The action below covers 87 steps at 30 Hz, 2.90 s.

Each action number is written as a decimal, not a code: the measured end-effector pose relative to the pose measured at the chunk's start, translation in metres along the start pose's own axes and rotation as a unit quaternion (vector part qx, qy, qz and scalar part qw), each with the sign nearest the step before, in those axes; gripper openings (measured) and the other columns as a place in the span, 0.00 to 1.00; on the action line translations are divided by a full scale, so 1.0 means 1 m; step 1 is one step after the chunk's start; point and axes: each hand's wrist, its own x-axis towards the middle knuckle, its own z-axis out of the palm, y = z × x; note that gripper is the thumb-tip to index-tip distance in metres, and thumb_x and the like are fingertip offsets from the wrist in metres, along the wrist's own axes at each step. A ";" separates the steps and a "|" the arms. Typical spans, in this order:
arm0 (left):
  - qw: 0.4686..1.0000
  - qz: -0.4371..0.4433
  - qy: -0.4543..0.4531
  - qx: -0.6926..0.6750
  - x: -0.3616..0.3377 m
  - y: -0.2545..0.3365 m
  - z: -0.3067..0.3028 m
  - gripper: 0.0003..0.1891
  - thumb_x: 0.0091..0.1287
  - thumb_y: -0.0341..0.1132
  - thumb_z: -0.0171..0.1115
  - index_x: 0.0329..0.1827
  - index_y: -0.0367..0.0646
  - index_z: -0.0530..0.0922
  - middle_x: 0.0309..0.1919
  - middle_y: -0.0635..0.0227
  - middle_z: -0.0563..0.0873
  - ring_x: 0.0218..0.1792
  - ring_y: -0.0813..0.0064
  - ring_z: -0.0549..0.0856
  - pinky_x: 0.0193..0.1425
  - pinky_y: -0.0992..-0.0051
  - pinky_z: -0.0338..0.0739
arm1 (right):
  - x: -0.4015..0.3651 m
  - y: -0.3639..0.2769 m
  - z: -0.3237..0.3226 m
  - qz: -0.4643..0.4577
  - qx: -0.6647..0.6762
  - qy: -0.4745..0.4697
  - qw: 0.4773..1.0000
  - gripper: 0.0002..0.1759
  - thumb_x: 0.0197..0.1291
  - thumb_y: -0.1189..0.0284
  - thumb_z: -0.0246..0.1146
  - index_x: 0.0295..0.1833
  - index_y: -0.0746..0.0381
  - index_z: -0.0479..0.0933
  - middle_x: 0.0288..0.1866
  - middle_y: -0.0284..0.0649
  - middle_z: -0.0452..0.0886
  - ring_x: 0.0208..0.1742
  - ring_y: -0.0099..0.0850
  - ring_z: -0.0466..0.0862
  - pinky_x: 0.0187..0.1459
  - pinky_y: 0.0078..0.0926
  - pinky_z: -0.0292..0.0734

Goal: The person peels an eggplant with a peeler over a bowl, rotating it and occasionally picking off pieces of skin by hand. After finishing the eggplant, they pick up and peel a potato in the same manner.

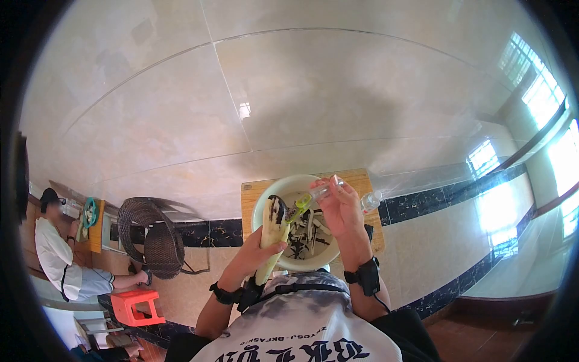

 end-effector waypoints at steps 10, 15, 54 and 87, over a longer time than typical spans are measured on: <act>1.000 0.021 -0.002 -0.010 0.000 -0.003 0.003 0.31 0.71 0.39 0.74 0.72 0.35 0.73 0.54 0.63 0.87 0.52 0.74 0.86 0.56 0.71 0.82 | -0.007 0.001 0.010 -0.055 -0.057 0.058 0.995 0.05 0.76 0.73 0.65 0.47 0.63 0.78 0.42 0.41 0.85 0.48 0.34 0.87 0.60 0.41 0.85; 1.000 -0.012 -0.019 -0.021 -0.001 -0.001 0.002 0.35 0.70 0.41 0.75 0.76 0.36 0.71 0.61 0.60 0.85 0.60 0.71 0.84 0.66 0.69 0.78 | -0.011 0.001 0.015 -0.079 -0.095 0.078 0.989 0.05 0.75 0.73 0.66 0.45 0.62 0.78 0.41 0.39 0.85 0.43 0.31 0.87 0.55 0.41 0.87; 0.995 0.032 -0.088 0.032 0.016 -0.002 0.014 0.44 0.64 0.39 0.79 0.81 0.38 0.65 0.63 0.56 0.84 0.59 0.69 0.85 0.66 0.69 0.79 | -0.004 0.008 0.056 -0.063 -0.224 0.089 0.968 0.12 0.74 0.76 0.65 0.41 0.62 0.67 0.27 0.34 0.72 0.20 0.24 0.76 0.20 0.29 0.77; 0.991 0.069 -0.060 0.101 0.008 -0.006 0.023 0.43 0.63 0.39 0.78 0.79 0.37 0.66 0.63 0.55 0.84 0.62 0.66 0.84 0.68 0.67 0.77 | 0.023 -0.003 0.031 -0.301 -0.359 0.206 0.859 0.11 0.75 0.79 0.60 0.40 0.63 0.64 0.22 0.36 0.73 0.16 0.24 0.76 0.19 0.28 0.78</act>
